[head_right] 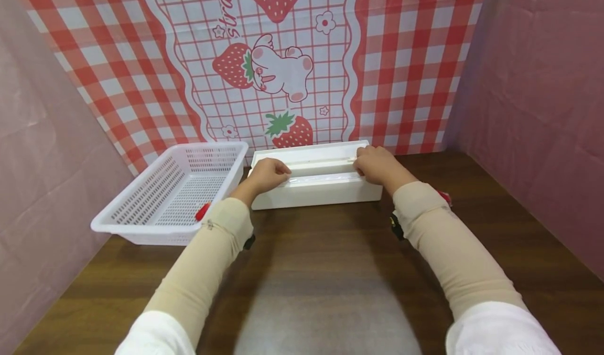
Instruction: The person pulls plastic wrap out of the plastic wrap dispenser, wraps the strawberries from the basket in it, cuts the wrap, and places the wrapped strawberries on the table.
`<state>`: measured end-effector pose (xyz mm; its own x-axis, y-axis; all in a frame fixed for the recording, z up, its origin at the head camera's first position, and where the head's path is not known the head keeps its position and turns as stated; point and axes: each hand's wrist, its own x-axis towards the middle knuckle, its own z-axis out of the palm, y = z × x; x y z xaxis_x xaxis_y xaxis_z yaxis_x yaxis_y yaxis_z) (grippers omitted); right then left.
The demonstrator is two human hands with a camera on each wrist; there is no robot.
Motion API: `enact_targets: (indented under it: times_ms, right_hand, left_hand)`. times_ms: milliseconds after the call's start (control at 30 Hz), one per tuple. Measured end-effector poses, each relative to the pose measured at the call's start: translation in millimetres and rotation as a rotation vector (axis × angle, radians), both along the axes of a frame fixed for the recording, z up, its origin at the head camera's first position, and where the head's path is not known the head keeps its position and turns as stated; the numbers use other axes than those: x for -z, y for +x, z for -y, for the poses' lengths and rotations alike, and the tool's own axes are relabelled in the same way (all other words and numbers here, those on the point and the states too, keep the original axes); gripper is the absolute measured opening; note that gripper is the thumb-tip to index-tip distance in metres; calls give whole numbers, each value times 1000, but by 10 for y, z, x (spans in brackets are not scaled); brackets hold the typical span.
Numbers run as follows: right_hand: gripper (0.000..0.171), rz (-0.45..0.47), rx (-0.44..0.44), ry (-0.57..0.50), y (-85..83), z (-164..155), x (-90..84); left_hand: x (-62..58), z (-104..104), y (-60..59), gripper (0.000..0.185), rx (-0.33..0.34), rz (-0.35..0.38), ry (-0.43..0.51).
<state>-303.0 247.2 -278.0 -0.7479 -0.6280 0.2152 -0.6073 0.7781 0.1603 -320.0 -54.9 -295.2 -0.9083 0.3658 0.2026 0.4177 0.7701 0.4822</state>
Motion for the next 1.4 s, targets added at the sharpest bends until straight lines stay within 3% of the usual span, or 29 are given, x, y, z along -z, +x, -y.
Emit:
enact_targets:
  times_ms: [133,467,767,967,1167,1400]
  right_hand:
    - [25,-4,-10,-36,-20,-18,-18]
    - [14,295,46,-212,-39,9,-66]
    - [8,357,110,-254,-22,7,-5]
    - [8,358,114,-290,-33,-8,34]
    - [8,315,94,-367,-37,35,51]
    - [31,203,72,-328,-84,261,121]
  left_hand:
    - [-9,3,-10,17,13,6,-17]
    - [-139,34,20,18,78,88,-132]
    - [-115,10,2,15,90,77,-130]
    - [-97,-16,-9,16,108,40,-150]
    - [-102,-20,-19,18,73,-11,-129]
    - [-100,-22,-33,19,40,-63,-107]
